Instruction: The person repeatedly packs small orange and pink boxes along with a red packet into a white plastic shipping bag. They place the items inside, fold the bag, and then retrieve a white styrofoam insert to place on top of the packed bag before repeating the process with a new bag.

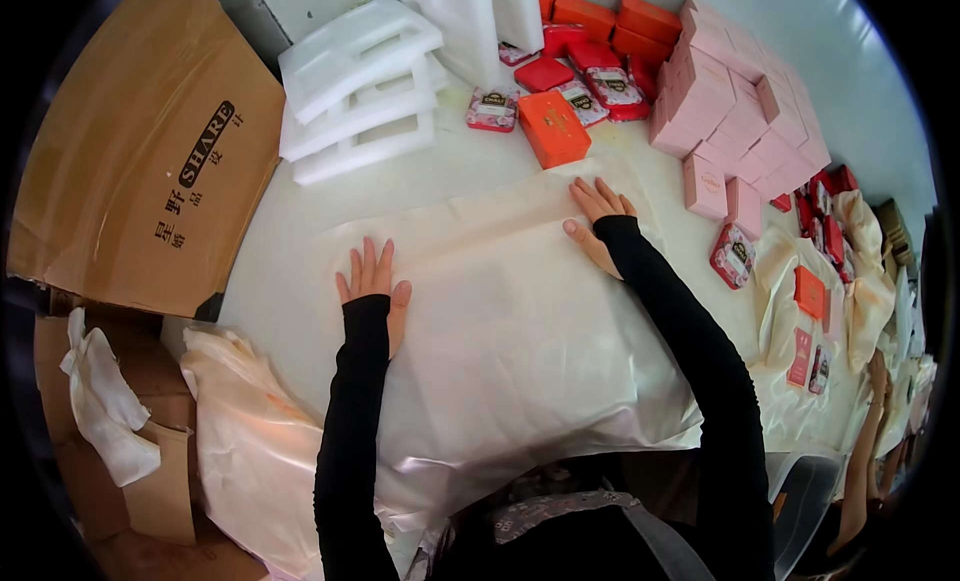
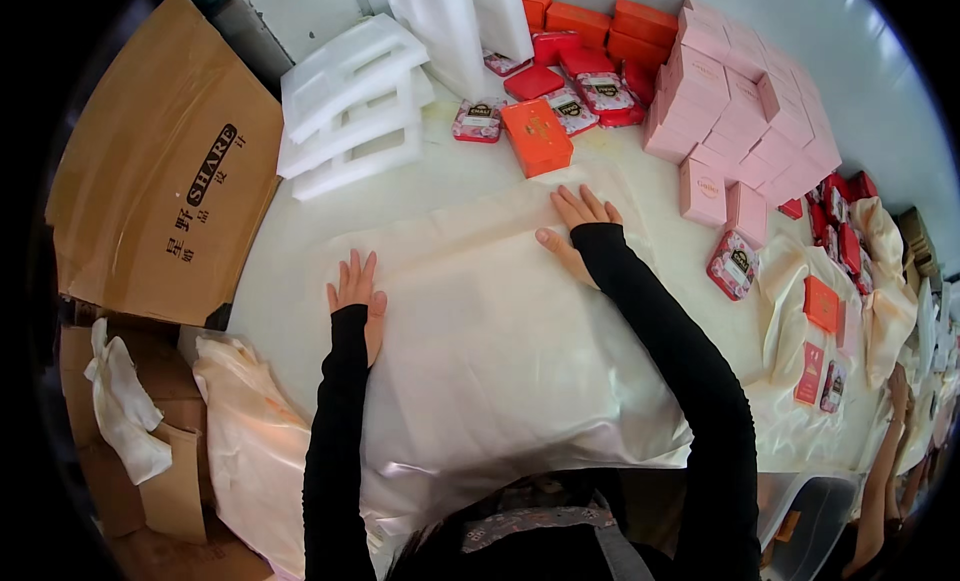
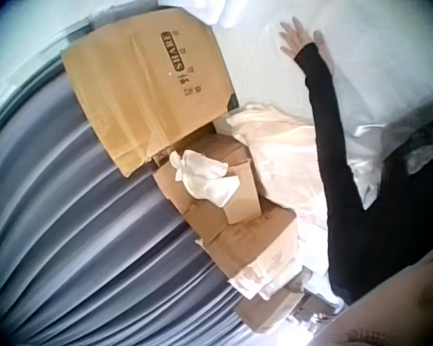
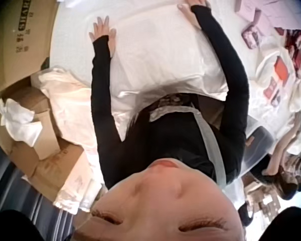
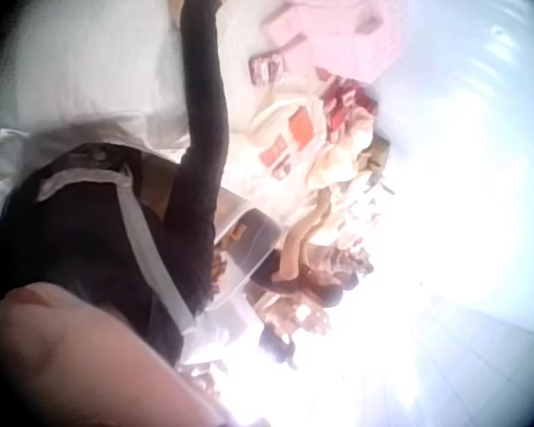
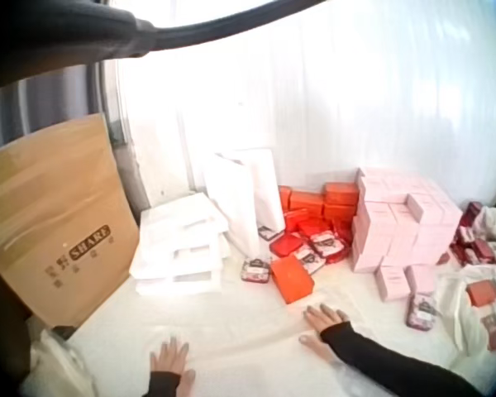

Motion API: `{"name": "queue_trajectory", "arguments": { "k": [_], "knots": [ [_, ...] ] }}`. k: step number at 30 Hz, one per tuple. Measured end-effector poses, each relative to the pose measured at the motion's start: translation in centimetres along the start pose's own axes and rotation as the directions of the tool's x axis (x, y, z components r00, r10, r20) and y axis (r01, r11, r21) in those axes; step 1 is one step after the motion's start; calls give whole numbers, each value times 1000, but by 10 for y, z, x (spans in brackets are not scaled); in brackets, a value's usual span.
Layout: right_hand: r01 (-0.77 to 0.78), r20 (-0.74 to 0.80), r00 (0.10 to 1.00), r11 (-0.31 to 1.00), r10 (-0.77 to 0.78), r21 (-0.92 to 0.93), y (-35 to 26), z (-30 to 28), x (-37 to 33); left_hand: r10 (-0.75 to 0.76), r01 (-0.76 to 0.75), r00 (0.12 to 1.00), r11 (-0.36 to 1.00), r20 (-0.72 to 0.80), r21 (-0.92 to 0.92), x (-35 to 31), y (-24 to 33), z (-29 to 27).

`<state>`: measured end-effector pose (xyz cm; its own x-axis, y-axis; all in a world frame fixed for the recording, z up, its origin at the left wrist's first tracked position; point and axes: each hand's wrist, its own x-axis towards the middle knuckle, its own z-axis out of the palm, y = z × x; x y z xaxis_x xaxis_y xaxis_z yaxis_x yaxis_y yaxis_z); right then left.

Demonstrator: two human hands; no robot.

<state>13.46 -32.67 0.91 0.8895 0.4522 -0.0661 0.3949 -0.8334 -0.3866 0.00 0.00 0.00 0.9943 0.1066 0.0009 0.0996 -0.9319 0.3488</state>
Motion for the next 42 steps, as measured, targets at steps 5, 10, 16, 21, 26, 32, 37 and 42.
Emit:
{"name": "queue_trajectory", "arguments": {
  "k": [5,10,16,21,26,32,37,42],
  "knots": [
    [17,-51,999,999,-19,-36,-15,3,10,-77,75,997,993,15,90,-2,4,-3],
    [24,-697,702,983,-147,-184,-14,-21,57,28,-38,962,999,-270,-35,-8,14,-15],
    [-299,-543,822,942,171,-156,-19,-25,143,486,-470,869,869,-92,154,-39,34,-44],
    [198,-742,651,980,-161,-39,-26,-59,100,461,-461,887,886,13,55,-46,34,-32],
    [865,-284,475,502,-833,-24,-119,-39,22,478,-473,877,877,-43,90,-49,30,-22],
    [797,-65,603,597,-795,92,-133,-4,-11,313,-321,944,944,-104,-73,-45,18,6],
    [767,86,633,639,-769,64,-137,-9,-5,251,-399,896,815,-366,-420,-31,9,5],
    [796,55,603,605,-796,31,-136,-2,-1,274,-278,959,838,-79,-469,-28,12,-31]
  ]
}}
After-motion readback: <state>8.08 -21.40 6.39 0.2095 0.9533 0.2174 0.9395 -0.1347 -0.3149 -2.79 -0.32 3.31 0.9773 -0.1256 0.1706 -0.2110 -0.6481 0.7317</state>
